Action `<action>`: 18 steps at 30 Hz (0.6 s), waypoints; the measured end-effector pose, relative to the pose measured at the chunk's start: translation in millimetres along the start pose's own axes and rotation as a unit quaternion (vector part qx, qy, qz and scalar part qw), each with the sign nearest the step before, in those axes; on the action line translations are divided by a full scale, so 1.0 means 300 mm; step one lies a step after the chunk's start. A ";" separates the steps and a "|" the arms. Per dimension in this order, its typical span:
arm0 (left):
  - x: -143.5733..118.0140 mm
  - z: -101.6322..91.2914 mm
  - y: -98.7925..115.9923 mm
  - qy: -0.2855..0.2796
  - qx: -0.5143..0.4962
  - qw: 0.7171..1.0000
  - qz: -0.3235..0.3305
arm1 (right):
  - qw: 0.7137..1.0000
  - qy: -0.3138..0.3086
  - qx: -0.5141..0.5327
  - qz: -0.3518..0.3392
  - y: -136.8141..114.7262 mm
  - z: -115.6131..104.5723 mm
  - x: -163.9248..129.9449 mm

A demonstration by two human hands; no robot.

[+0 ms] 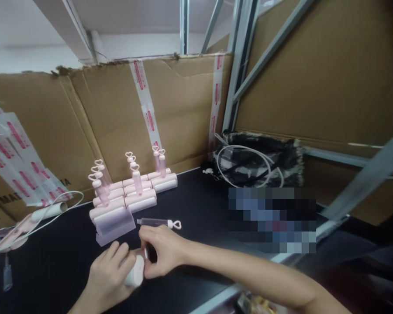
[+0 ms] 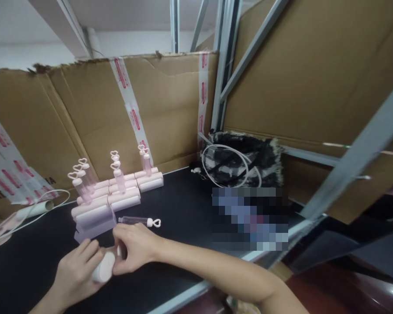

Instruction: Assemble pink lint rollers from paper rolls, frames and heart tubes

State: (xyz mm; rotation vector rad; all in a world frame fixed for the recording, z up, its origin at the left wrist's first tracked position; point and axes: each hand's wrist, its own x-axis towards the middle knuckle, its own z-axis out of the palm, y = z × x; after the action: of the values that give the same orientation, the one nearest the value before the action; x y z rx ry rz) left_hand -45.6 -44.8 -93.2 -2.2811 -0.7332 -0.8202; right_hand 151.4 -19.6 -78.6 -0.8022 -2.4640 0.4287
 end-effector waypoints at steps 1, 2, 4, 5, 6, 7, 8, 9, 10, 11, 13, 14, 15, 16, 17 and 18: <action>-0.001 0.000 -0.001 0.005 -0.004 1.000 0.006 | 1.000 -0.020 0.013 -0.009 0.006 -0.006 0.001; -0.002 0.001 -0.003 0.008 -0.012 1.000 0.011 | 0.999 -0.041 0.027 -0.018 0.014 -0.012 0.002; -0.002 0.004 -0.011 0.011 -0.042 0.999 0.018 | 0.995 -0.081 0.051 -0.033 0.028 -0.028 0.005; -0.002 0.005 -0.017 0.015 -0.062 0.998 0.021 | 0.993 -0.098 0.054 -0.036 0.035 -0.036 0.007; -0.001 0.006 -0.023 0.024 -0.081 0.996 0.028 | 0.992 -0.109 0.048 -0.037 0.040 -0.043 0.010; -0.002 0.006 -0.030 0.037 -0.097 0.994 0.038 | 0.992 -0.113 0.033 -0.039 0.044 -0.050 0.012; -0.002 0.004 -0.037 0.056 -0.108 0.991 0.051 | 0.993 -0.112 0.009 -0.043 0.046 -0.054 0.015; -0.003 0.001 -0.045 0.075 -0.112 0.989 0.064 | 0.993 -0.106 -0.019 -0.050 0.047 -0.058 0.017; -0.004 -0.005 -0.054 0.092 -0.111 0.987 0.076 | 0.992 -0.098 -0.047 -0.058 0.046 -0.061 0.019; -0.005 -0.013 -0.063 0.106 -0.104 0.985 0.085 | 0.991 -0.093 -0.070 -0.068 0.044 -0.064 0.020; -0.005 -0.034 -0.087 0.133 -0.077 0.984 0.095 | 0.988 -0.093 -0.091 -0.080 0.037 -0.075 0.023; -0.004 -0.046 -0.104 0.146 -0.056 0.983 0.099 | 0.988 -0.091 -0.092 -0.081 0.034 -0.084 0.023; -0.005 -0.059 -0.125 0.162 -0.032 0.981 0.101 | 0.989 -0.081 -0.091 -0.080 0.032 -0.097 0.023; -0.006 -0.072 -0.151 0.178 -0.005 0.979 0.103 | 0.991 -0.061 -0.091 -0.077 0.030 -0.114 0.021; -0.009 -0.086 -0.182 0.191 0.023 0.976 0.104 | 0.992 -0.037 -0.091 -0.076 0.029 -0.136 0.018; -0.015 -0.100 -0.217 0.200 0.052 0.973 0.101 | 0.993 -0.012 -0.090 -0.076 0.029 -0.161 0.013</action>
State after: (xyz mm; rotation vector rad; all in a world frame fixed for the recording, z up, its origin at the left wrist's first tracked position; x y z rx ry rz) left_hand -102.5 -23.3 -55.1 -1.9692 -0.3460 -1.0708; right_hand 179.4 -3.9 -41.2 -0.6760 -2.5913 0.1645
